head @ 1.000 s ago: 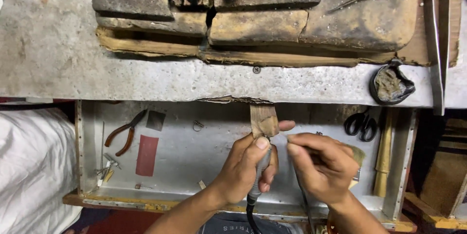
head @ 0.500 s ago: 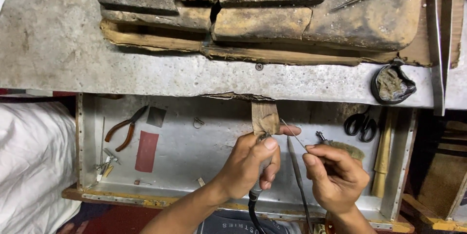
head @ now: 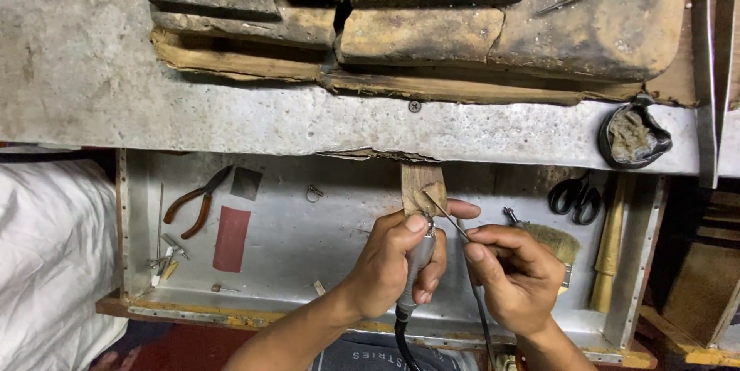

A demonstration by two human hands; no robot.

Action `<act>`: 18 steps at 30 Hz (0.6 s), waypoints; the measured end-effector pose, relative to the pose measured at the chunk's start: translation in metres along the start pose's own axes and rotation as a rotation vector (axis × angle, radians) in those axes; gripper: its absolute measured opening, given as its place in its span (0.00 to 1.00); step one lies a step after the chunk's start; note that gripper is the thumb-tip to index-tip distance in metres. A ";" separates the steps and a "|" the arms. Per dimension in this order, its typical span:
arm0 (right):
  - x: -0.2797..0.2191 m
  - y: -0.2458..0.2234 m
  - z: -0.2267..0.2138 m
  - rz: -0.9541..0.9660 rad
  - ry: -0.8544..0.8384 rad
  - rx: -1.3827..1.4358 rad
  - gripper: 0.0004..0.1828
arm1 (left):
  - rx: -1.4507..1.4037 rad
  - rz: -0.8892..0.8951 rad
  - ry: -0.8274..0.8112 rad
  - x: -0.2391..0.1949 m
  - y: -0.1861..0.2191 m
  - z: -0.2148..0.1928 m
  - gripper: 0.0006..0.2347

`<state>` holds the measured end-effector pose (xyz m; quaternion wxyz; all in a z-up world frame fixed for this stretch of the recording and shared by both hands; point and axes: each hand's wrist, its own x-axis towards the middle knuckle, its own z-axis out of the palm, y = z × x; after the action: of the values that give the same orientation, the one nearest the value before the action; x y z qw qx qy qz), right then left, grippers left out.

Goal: The person uses a rotary tool to polish a small metal ring held in the left hand. They switch to a different rotary bit and continue polishing the ring while holding it against a wooden block. The person then uses tweezers to adjust the ring and resumes polishing with the rotary tool.

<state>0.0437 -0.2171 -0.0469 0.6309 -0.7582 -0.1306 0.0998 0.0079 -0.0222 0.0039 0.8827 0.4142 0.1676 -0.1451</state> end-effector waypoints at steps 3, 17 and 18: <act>0.001 0.002 0.002 -0.010 -0.004 -0.016 0.07 | -0.006 -0.002 0.010 0.000 0.001 0.000 0.26; -0.002 0.009 0.007 -0.012 0.003 -0.084 0.07 | 0.010 -0.009 0.015 -0.001 -0.003 -0.005 0.26; -0.001 0.010 0.007 -0.012 0.001 -0.084 0.07 | 0.008 -0.008 0.017 -0.001 -0.005 -0.006 0.26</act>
<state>0.0407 -0.2123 -0.0576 0.5992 -0.7833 -0.1389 0.0901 0.0043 -0.0207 -0.0026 0.8790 0.4185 0.1759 -0.1458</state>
